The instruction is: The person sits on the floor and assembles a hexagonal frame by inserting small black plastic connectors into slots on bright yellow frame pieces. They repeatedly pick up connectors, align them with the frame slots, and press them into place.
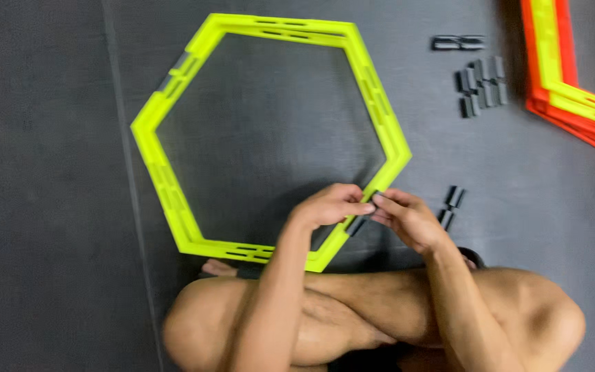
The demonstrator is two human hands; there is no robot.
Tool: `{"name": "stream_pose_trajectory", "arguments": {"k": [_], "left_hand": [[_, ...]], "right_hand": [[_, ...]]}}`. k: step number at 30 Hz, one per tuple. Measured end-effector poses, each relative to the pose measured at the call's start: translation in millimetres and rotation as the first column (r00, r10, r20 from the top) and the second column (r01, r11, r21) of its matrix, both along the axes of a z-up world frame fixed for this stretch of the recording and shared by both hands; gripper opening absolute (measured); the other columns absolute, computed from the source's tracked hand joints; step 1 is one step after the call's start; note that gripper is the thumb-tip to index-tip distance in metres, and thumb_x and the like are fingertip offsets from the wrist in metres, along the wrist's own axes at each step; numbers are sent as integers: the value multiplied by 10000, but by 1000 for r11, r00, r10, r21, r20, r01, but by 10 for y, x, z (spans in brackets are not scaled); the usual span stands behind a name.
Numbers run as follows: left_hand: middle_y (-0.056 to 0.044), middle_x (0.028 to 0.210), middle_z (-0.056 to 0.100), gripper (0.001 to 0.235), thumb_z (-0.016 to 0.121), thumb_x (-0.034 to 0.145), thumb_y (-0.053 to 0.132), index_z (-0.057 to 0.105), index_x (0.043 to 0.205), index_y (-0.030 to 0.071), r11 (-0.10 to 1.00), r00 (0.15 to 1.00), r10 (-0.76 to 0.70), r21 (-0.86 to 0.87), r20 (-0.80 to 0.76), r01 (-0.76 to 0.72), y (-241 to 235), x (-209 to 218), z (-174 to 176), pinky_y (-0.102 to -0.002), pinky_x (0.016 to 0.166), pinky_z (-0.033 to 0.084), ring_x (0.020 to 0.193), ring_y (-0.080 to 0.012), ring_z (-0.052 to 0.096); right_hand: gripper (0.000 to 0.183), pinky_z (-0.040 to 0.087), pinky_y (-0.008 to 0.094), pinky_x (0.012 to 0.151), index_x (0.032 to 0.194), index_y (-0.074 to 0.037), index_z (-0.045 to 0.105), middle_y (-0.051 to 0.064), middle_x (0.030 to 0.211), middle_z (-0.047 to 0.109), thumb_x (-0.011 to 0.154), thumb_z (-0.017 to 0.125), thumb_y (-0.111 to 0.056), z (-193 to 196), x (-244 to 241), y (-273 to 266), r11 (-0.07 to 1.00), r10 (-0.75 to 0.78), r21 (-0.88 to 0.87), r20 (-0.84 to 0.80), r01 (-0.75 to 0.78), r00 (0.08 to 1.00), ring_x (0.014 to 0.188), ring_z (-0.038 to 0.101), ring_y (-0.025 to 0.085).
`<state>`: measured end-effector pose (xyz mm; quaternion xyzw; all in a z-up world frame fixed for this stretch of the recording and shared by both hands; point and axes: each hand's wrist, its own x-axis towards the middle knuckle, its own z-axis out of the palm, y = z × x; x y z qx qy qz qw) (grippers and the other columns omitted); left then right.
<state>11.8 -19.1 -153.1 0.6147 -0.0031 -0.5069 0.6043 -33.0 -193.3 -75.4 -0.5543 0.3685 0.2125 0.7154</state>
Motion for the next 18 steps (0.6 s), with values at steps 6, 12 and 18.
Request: {"name": "stream_pose_trajectory", "arguments": {"k": [6, 12, 18], "left_hand": [[17, 762, 562, 343, 872, 771, 346, 684, 900, 89, 999, 999, 47, -2, -24, -47, -30, -41, -177, -238, 617, 549, 736, -123, 586], [-48, 707, 642, 334, 856, 685, 399, 713, 818, 127, 969, 992, -20, 247, 126, -12, -187, 7, -35, -348, 589, 494, 744, -208, 676], [0, 978, 769, 518, 844, 634, 464, 755, 1047, 165, 927, 990, -98, 371, 103, 53, -46, 100, 174, -326, 846, 570, 1021, -189, 740]], "right_hand": [[258, 626, 361, 849, 1130, 78, 707, 129, 896, 646, 947, 753, -98, -206, -19, -58, 987, 138, -86, 54, -133, 989, 842, 704, 204], [384, 599, 434, 918, 1299, -41, 714, 195, 1055, 748, 952, 755, -201, -211, -5, 37, 854, 369, -383, -35, -353, 929, 1004, 749, 254], [397, 627, 409, 855, 1277, 61, 678, 233, 1049, 709, 932, 765, -116, -345, -5, -66, 930, 228, -293, -11, -221, 974, 954, 708, 269]]}}
